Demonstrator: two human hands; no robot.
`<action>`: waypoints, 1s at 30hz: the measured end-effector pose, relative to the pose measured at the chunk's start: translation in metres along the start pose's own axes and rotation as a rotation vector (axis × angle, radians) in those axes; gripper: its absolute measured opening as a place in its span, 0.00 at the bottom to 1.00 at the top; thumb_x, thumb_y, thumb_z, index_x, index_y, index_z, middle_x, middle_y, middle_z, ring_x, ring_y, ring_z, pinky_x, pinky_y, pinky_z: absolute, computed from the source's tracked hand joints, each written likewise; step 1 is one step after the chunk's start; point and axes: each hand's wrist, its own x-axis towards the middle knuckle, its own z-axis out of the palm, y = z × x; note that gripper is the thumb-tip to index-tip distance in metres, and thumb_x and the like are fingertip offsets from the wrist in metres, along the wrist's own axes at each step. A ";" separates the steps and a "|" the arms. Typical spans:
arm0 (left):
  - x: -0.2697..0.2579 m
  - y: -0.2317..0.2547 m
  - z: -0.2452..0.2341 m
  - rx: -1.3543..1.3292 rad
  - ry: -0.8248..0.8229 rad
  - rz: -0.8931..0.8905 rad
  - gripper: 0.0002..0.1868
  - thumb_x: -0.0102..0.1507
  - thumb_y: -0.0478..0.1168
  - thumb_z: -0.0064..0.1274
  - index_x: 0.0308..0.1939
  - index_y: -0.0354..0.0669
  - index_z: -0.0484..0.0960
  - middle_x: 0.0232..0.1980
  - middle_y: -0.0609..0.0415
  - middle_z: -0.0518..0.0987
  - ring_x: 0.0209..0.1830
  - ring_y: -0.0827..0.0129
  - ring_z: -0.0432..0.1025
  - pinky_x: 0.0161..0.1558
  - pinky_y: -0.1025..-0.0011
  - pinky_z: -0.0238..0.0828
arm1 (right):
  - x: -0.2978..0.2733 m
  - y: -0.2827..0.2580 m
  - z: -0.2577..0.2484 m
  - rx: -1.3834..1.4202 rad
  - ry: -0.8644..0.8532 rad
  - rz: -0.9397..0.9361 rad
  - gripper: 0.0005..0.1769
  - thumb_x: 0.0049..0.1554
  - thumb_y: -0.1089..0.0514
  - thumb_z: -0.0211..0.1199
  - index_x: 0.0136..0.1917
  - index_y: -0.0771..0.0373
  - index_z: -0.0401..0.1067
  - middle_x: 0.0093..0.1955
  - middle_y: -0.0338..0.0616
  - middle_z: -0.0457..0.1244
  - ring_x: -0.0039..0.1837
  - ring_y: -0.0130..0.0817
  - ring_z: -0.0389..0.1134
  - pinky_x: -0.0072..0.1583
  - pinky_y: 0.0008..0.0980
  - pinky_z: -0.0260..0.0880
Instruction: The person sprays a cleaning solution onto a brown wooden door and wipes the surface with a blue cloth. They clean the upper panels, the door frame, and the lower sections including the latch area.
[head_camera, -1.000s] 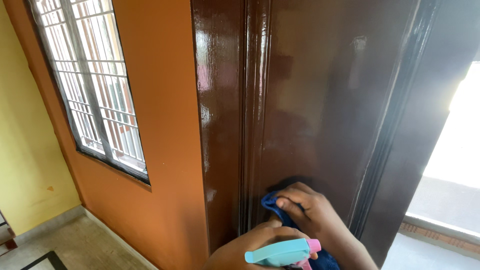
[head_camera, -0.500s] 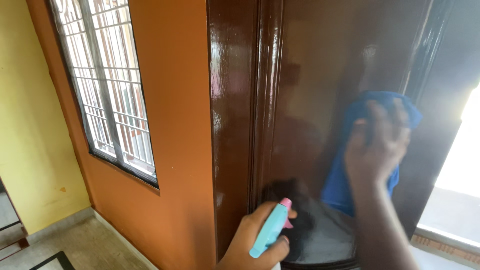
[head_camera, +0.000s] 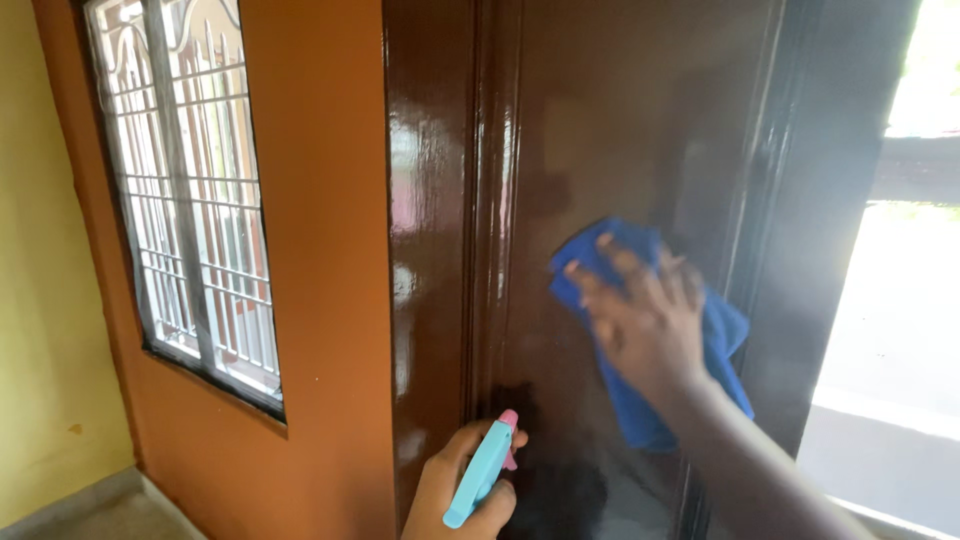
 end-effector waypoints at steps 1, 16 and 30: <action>0.003 -0.003 0.004 -0.030 -0.004 0.012 0.34 0.50 0.28 0.47 0.62 0.40 0.79 0.48 0.47 0.86 0.52 0.69 0.82 0.60 0.69 0.74 | 0.009 0.017 -0.004 0.016 0.023 0.030 0.22 0.59 0.53 0.63 0.66 0.40 0.76 0.76 0.43 0.57 0.76 0.58 0.55 0.73 0.62 0.52; -0.007 -0.002 0.062 -0.059 -0.154 -0.033 0.34 0.48 0.33 0.48 0.61 0.42 0.78 0.54 0.49 0.84 0.54 0.65 0.77 0.62 0.64 0.69 | -0.007 0.128 -0.007 -0.275 0.107 0.365 0.21 0.69 0.60 0.60 0.73 0.44 0.71 0.80 0.50 0.49 0.75 0.57 0.50 0.75 0.60 0.52; -0.027 0.040 0.130 -0.050 -0.205 -0.054 0.28 0.50 0.31 0.46 0.56 0.40 0.77 0.45 0.50 0.84 0.38 0.59 0.79 0.47 0.67 0.76 | -0.263 0.069 -0.008 -0.223 -0.235 0.186 0.25 0.54 0.41 0.62 0.66 0.34 0.72 0.73 0.44 0.50 0.73 0.58 0.46 0.73 0.64 0.47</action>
